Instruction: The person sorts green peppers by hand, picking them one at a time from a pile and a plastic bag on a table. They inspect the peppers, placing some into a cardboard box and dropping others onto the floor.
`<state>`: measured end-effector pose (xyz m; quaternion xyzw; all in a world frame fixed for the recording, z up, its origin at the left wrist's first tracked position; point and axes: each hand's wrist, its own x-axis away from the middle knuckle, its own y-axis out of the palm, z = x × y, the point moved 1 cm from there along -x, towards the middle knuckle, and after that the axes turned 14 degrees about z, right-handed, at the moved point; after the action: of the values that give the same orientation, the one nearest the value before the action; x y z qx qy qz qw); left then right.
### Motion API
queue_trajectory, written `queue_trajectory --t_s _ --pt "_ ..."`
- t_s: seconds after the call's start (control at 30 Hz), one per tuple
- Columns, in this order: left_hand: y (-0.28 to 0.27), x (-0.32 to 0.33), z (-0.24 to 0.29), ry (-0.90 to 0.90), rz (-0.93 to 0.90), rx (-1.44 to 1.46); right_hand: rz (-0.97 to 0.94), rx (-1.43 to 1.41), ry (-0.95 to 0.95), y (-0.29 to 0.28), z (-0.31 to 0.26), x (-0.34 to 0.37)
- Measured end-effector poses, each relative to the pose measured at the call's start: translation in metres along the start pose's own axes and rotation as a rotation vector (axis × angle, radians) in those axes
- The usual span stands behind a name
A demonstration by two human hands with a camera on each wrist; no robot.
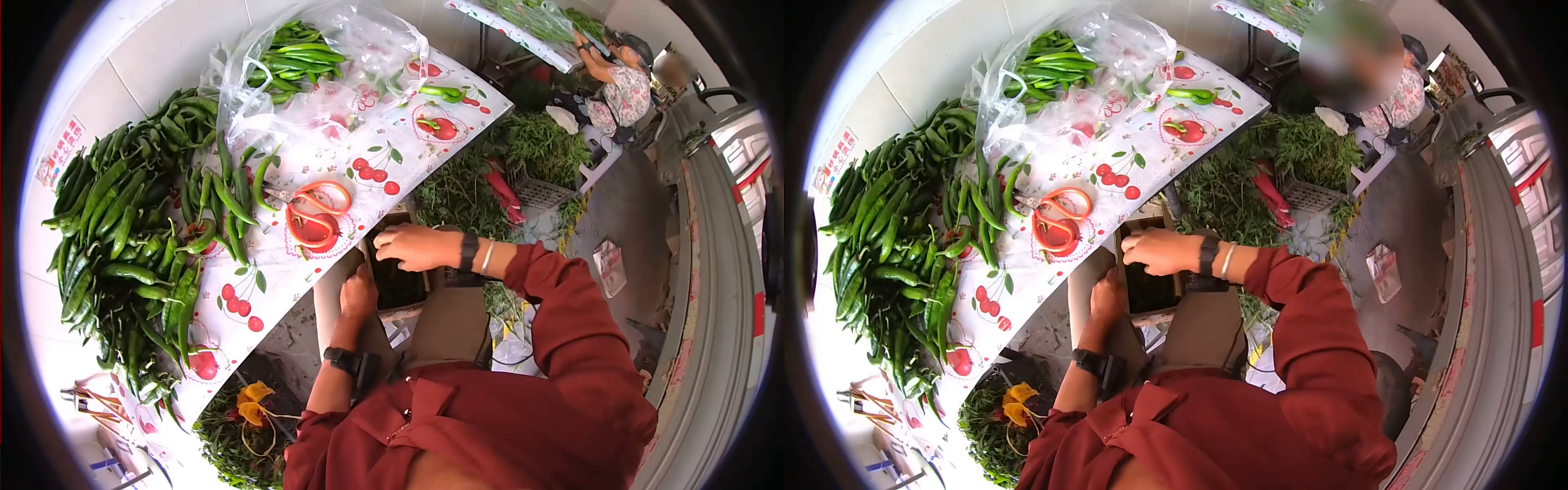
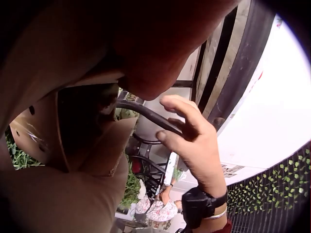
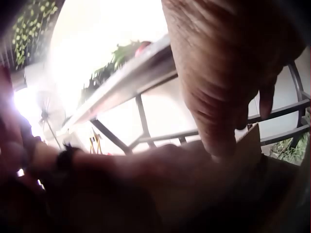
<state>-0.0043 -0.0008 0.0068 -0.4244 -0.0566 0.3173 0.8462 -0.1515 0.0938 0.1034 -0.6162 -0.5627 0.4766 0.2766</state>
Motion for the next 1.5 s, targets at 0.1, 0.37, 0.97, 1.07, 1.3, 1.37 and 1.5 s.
queue_trajectory --t_s 0.1,0.37,0.97,1.07,1.3,1.37,1.5 --pt "-0.001 0.000 0.002 -0.008 -0.008 0.008 0.037 -0.423 0.407 -0.056 -0.012 -0.011" --pt "0.006 -0.001 0.000 -0.002 -0.040 0.003 0.549 0.260 0.548 -0.174 0.055 -0.024" --pt "-0.002 -0.005 -0.002 -0.149 -0.092 0.036 0.443 0.542 0.908 -0.144 0.160 -0.136" --pt "-0.004 -0.006 0.001 -0.019 -0.034 -0.011 0.406 0.503 0.940 -0.140 0.163 -0.149" --pt "0.000 -0.004 -0.007 -0.021 -0.020 0.017 0.527 0.529 0.670 -0.133 0.175 -0.144" --pt "0.001 -0.003 -0.010 -0.007 -0.008 0.017 0.311 0.543 0.750 -0.154 0.153 -0.130" --pt "0.003 -0.003 -0.010 -0.025 -0.003 0.026 0.322 0.686 0.781 -0.182 0.153 -0.093"
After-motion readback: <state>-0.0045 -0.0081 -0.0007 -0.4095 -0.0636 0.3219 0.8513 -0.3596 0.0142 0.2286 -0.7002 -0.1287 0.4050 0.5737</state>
